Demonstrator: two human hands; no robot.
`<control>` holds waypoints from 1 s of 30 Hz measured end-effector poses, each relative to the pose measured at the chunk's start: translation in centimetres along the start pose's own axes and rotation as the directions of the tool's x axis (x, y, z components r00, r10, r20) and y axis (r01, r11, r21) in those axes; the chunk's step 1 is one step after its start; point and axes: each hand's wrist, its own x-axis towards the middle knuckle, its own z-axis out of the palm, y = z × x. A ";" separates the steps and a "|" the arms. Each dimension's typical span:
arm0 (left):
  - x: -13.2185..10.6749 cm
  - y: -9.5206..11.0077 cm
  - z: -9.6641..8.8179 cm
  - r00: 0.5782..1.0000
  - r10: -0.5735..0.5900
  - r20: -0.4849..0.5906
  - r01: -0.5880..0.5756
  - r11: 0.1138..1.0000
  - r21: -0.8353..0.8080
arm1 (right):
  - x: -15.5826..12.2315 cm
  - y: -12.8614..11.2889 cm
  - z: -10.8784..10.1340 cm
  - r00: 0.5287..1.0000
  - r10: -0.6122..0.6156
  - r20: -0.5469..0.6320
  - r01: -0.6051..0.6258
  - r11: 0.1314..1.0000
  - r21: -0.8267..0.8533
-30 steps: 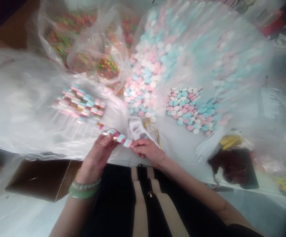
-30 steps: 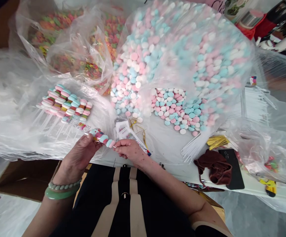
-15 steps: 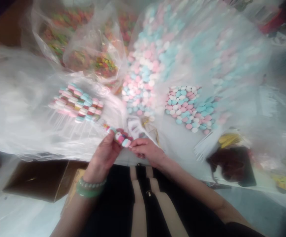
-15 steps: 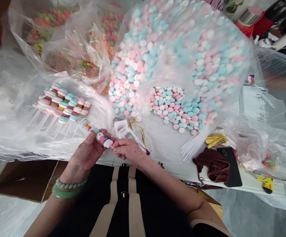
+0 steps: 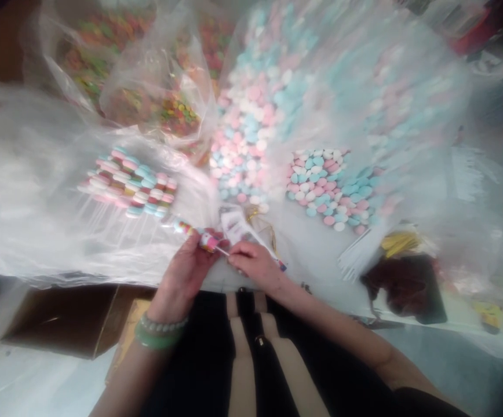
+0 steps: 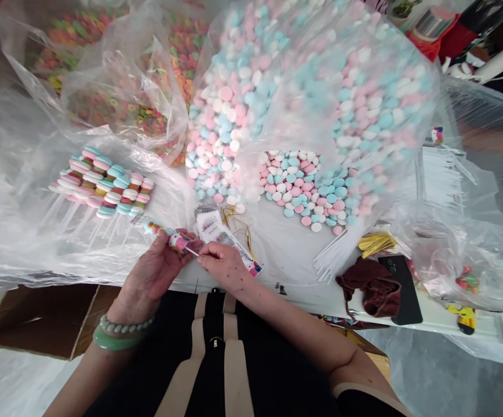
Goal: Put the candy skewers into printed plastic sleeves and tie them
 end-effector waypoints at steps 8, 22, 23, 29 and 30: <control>-0.2 -1.3 1.0 0.978 0.197 0.064 -0.204 0.971 0.123 | 0.5 0.1 1.0 0.950 -0.267 -0.165 0.188 0.906 -0.380; -0.1 -1.5 1.7 0.997 -0.069 0.043 0.072 0.993 -0.091 | -0.6 0.1 0.4 0.767 -0.630 0.119 0.413 0.344 -0.843; -0.1 -1.7 2.1 0.996 -0.083 0.044 0.087 0.991 -0.104 | -0.7 -0.1 0.6 0.760 -0.636 0.134 0.414 0.314 -0.854; -0.9 -2.5 3.0 0.977 -0.111 0.182 0.125 0.990 -0.070 | 0.4 -0.1 0.7 0.941 -0.328 -0.088 0.268 0.876 -0.401; -1.1 -2.5 2.8 0.972 -0.101 0.210 0.109 0.994 -0.026 | 0.5 -0.1 0.5 0.963 -0.257 -0.077 0.222 0.925 -0.309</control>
